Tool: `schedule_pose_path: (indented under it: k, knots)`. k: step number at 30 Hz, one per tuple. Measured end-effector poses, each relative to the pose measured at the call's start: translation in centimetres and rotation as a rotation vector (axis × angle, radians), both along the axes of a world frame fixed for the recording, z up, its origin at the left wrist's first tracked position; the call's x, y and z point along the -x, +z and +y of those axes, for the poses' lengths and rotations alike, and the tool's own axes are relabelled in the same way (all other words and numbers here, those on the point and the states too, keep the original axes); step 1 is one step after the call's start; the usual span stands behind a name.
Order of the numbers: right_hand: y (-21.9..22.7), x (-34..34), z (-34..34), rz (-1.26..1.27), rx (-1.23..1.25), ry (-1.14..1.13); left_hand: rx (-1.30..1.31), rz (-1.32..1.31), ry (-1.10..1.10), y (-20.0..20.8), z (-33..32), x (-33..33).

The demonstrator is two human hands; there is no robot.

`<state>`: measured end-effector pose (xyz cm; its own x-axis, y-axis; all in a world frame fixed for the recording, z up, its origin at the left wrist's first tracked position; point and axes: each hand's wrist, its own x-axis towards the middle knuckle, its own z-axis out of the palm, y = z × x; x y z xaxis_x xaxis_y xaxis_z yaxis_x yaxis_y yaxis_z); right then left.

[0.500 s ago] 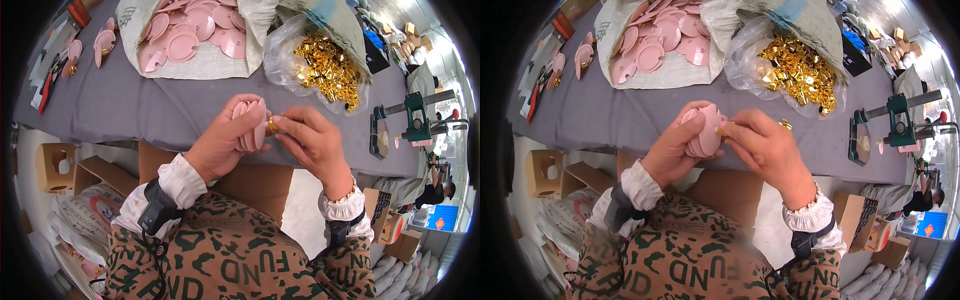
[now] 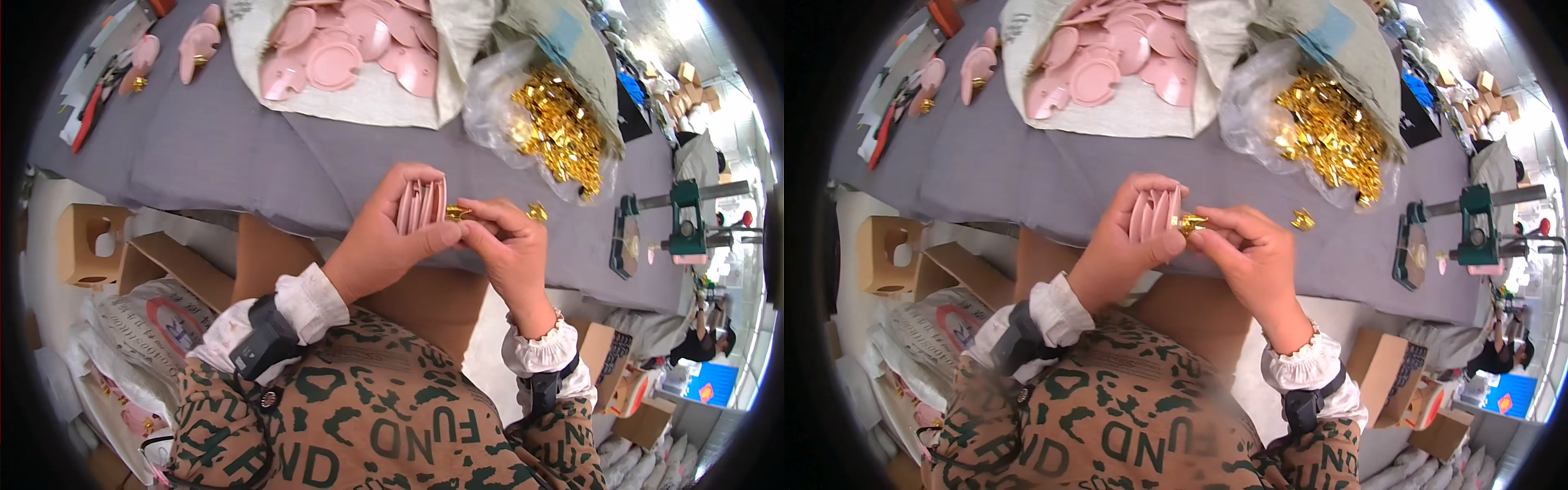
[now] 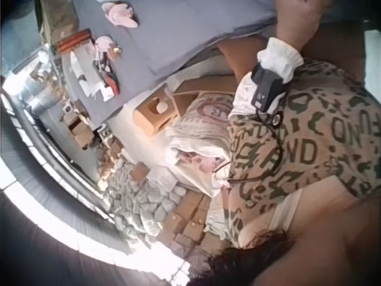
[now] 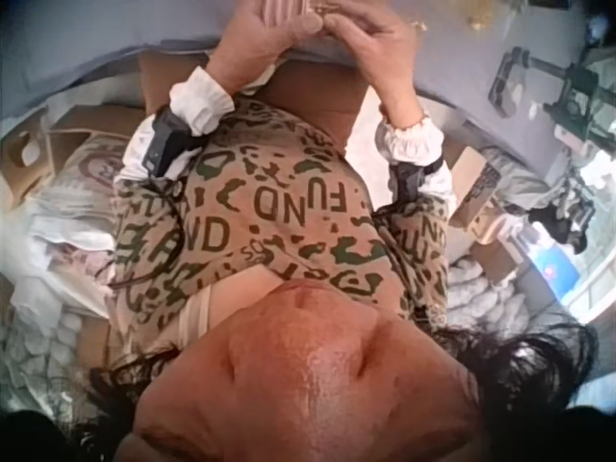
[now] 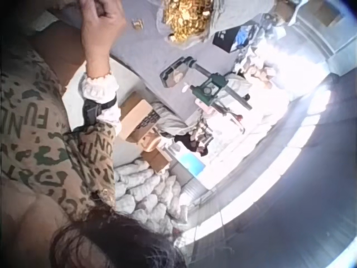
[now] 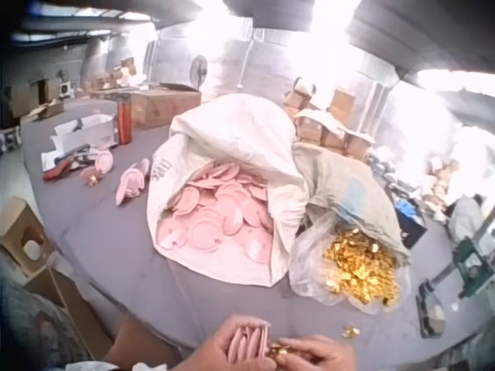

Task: Manually assembling gold-colored metal caps into pink circular plastic discs for manufacturing.

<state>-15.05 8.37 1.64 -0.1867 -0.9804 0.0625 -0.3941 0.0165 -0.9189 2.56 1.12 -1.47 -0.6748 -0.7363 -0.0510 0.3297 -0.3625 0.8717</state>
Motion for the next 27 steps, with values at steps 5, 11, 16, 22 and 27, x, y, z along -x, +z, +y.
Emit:
schedule_pose_path:
  k: [5, 11, 16, 22, 27]
  knots:
    - [-0.3, -2.6, -2.0, -0.213, -0.007, -0.015, 0.448, -0.218, 0.191, 0.6, -3.6, -4.4]
    - [-1.4, 5.9, -0.7, 0.624, 0.254, -0.251, 0.281, -0.336, 0.841, 5.0, -16.5, -14.7]
    - [-3.7, 10.1, 2.2, 0.979, 0.058, -0.257, 0.597, -0.822, 1.119, 5.1, -26.6, -21.3]
    - [-3.0, 9.0, 3.7, 0.880, 0.090, -0.321, 0.291, 0.033, 0.971, 4.5, -19.4, -17.4]
    - [-3.4, 11.2, 5.0, 0.867, -0.045, -0.361, -0.469, 0.420, 0.178, 2.0, -7.4, -7.0]
